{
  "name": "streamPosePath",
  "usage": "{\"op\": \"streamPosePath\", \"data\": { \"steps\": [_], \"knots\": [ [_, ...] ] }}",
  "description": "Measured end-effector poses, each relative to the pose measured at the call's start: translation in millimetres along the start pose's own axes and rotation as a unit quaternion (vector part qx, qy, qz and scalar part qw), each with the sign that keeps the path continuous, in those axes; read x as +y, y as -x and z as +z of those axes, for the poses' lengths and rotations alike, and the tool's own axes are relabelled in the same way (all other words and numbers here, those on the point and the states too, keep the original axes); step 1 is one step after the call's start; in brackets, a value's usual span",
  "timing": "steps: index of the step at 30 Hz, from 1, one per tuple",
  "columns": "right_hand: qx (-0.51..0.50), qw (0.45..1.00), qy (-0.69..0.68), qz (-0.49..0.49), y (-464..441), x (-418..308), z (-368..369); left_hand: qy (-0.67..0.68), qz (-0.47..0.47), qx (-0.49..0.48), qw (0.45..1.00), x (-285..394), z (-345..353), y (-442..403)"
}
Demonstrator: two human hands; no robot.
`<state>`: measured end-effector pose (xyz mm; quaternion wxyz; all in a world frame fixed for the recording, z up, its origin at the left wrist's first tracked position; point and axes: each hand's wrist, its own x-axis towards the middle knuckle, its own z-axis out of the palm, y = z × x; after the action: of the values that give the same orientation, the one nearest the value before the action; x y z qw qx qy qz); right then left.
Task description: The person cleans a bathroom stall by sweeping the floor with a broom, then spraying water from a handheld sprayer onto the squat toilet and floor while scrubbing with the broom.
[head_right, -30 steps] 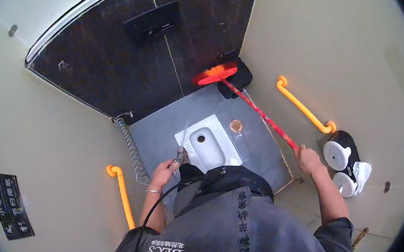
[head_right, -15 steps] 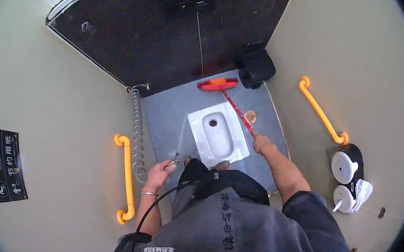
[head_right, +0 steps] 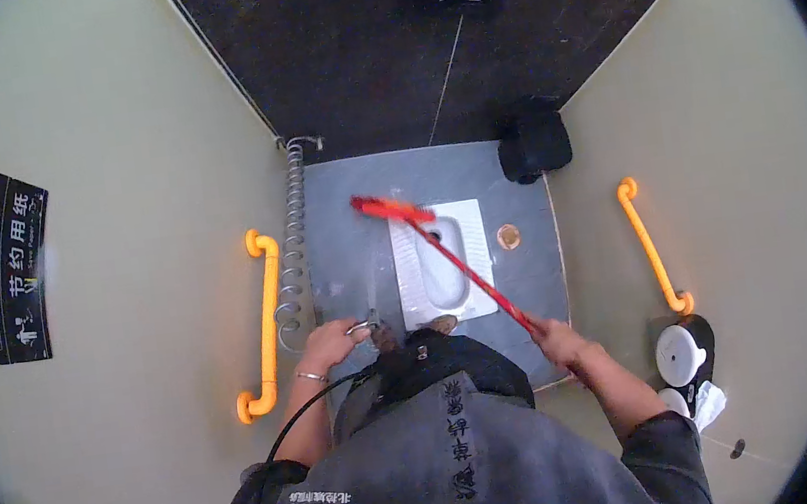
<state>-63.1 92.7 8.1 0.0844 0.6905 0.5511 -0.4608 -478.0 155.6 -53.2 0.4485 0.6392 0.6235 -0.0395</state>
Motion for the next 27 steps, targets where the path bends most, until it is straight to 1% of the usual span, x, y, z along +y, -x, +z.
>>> {"op": "streamPosePath", "data": {
  "steps": [2, 3, 4, 6, 8, 9, 12, 13, 15, 17, 19, 21, 23, 24, 26, 27],
  "knots": [
    [0.053, 0.992, 0.049, -0.102, -81.3, 12.0, 24.3, -0.067, 0.007, -0.005, 0.998, 6.9, 0.0, -2.5],
    [-0.039, 0.998, -0.005, 0.039, -75.3, -71.8, -6.0, -0.067, 0.003, -0.003, 0.998, 11.7, -1.9, -2.8],
    [0.040, 0.992, 0.092, -0.076, -132.2, -52.4, 18.3, -0.082, 0.001, -0.014, 0.997, 17.0, -4.5, -1.7],
    [0.062, 0.985, 0.108, -0.122, -186.5, -89.9, 31.6, -0.100, -0.009, -0.027, 0.995, 19.9, -2.4, -0.2],
    [0.030, 0.987, 0.120, -0.100, -223.7, -117.2, 58.9, -0.117, 0.005, -0.027, 0.993, 19.2, 1.3, 1.4],
    [-0.005, 0.986, 0.146, -0.074, -228.1, -126.5, 69.0, -0.118, 0.003, -0.029, 0.993, 16.4, 3.5, 0.8],
    [-0.041, 0.973, 0.202, -0.101, -187.1, -115.6, 88.4, -0.125, 0.000, -0.034, 0.992, 1.2, 18.5, 1.7],
    [-0.046, 0.970, 0.208, -0.119, -168.8, -99.4, 86.6, -0.128, 0.006, -0.031, 0.991, -3.9, 23.1, 2.1],
    [-0.058, 0.964, 0.238, -0.100, -148.0, -53.1, 83.3, -0.128, 0.008, -0.031, 0.991, -10.4, 27.9, 6.4],
    [-0.077, 0.960, 0.265, -0.047, -112.9, -31.0, 56.4, -0.155, -0.008, -0.044, 0.987, -10.6, 30.9, 10.0],
    [-0.093, 0.937, 0.333, -0.038, -93.8, 10.8, 36.4, -0.147, -0.024, -0.045, 0.988, -6.2, 33.6, 14.1],
    [-0.099, 0.924, 0.370, -0.012, -67.6, 29.1, 0.5, -0.144, -0.038, -0.038, 0.988, -1.6, 40.6, 17.9],
    [-0.087, 0.916, 0.391, -0.009, -37.8, 39.6, -41.3, -0.161, -0.050, -0.030, 0.985, 4.0, 54.2, 23.0],
    [-0.089, 0.906, 0.412, -0.017, -40.3, 65.4, -57.3, -0.161, -0.053, -0.026, 0.985, 9.1, 57.3, 24.0],
    [-0.100, 0.895, 0.434, -0.028, -30.0, 89.4, -79.2, -0.131, -0.054, -0.025, 0.990, 21.0, 71.6, 33.4],
    [-0.093, 0.901, 0.421, -0.044, -16.5, 76.0, -100.0, -0.130, -0.059, -0.023, 0.990, 26.7, 79.2, 36.1]
  ]
}}
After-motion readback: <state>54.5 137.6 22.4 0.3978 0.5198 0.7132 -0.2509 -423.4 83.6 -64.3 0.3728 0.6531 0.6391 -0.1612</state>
